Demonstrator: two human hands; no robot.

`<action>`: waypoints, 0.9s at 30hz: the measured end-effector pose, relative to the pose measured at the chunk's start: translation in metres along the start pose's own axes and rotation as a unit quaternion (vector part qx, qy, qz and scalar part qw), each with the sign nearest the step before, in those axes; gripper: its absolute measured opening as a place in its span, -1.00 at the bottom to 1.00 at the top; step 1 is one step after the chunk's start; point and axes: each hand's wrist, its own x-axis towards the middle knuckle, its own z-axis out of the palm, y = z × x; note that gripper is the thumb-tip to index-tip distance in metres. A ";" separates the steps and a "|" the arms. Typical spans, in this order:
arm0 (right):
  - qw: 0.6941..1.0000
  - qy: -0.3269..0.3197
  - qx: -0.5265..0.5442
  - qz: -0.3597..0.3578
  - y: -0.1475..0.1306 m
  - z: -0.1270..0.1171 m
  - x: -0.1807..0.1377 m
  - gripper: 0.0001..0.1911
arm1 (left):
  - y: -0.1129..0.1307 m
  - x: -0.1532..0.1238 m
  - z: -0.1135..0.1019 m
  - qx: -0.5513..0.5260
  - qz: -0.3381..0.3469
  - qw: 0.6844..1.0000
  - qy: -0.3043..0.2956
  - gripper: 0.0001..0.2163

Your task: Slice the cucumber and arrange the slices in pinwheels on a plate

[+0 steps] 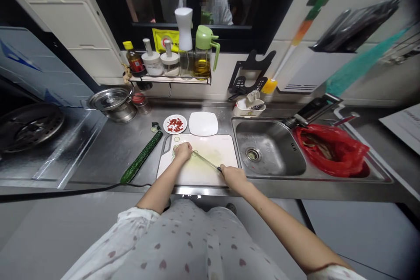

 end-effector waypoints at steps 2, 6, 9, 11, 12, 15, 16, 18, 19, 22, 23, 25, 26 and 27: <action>1.000 0.004 -0.004 -0.004 0.002 0.000 0.001 -0.69 | 0.000 0.000 0.000 -0.002 0.001 1.000 0.000 -0.90; 1.000 -0.001 0.006 -0.001 0.003 -0.002 0.001 -0.70 | 0.000 0.000 0.000 -0.006 -0.002 1.000 -0.001 -0.91; 1.000 -0.009 0.010 -0.004 0.004 -0.007 0.000 -0.70 | 0.001 -0.001 -0.001 -0.011 -0.002 1.000 -0.002 -0.92; 1.000 -0.015 0.016 -0.004 0.005 -0.011 -0.002 -0.70 | 0.000 -0.001 -0.001 -0.015 -0.002 1.000 -0.002 -0.92; 1.000 -0.018 0.020 -0.003 0.005 -0.014 -0.003 -0.70 | 0.000 -0.001 -0.001 -0.017 -0.001 1.000 -0.002 -0.92; 0.999 -0.032 0.030 0.007 0.008 -0.020 -0.007 -0.70 | -0.001 -0.001 0.000 -0.018 -0.001 1.000 -0.002 -0.91; 0.999 -0.035 0.032 0.009 0.009 -0.021 -0.008 -0.70 | -0.001 0.000 0.000 -0.017 -0.001 1.000 -0.003 -0.91; 0.998 -0.041 0.037 0.015 0.013 -0.023 -0.010 -0.69 | -0.001 0.000 0.000 -0.016 0.000 1.000 -0.004 -0.91; 0.998 -0.043 0.044 0.016 0.016 -0.023 -0.011 -0.68 | -0.002 0.001 0.000 -0.016 0.001 1.000 -0.005 -0.91; 0.996 -0.039 0.080 0.012 0.025 -0.019 -0.012 -0.66 | -0.002 0.000 0.000 -0.018 0.007 1.000 -0.005 -0.91; 0.995 -0.031 0.098 0.013 0.028 -0.016 -0.012 -0.64 | -0.002 0.000 0.000 -0.018 0.008 1.000 -0.004 -0.91; 0.991 -0.004 0.132 0.028 0.032 -0.007 -0.010 -0.61 | -0.001 -0.002 0.000 -0.014 0.012 1.000 0.000 -0.91; 0.988 0.010 0.145 0.042 0.033 -0.002 -0.009 -0.59 | 0.000 -0.004 0.001 -0.009 0.013 1.000 0.002 -0.91; 0.986 0.022 0.156 0.056 0.033 0.003 -0.008 -0.58 | 0.000 -0.006 0.001 -0.003 0.015 1.000 0.002 -0.90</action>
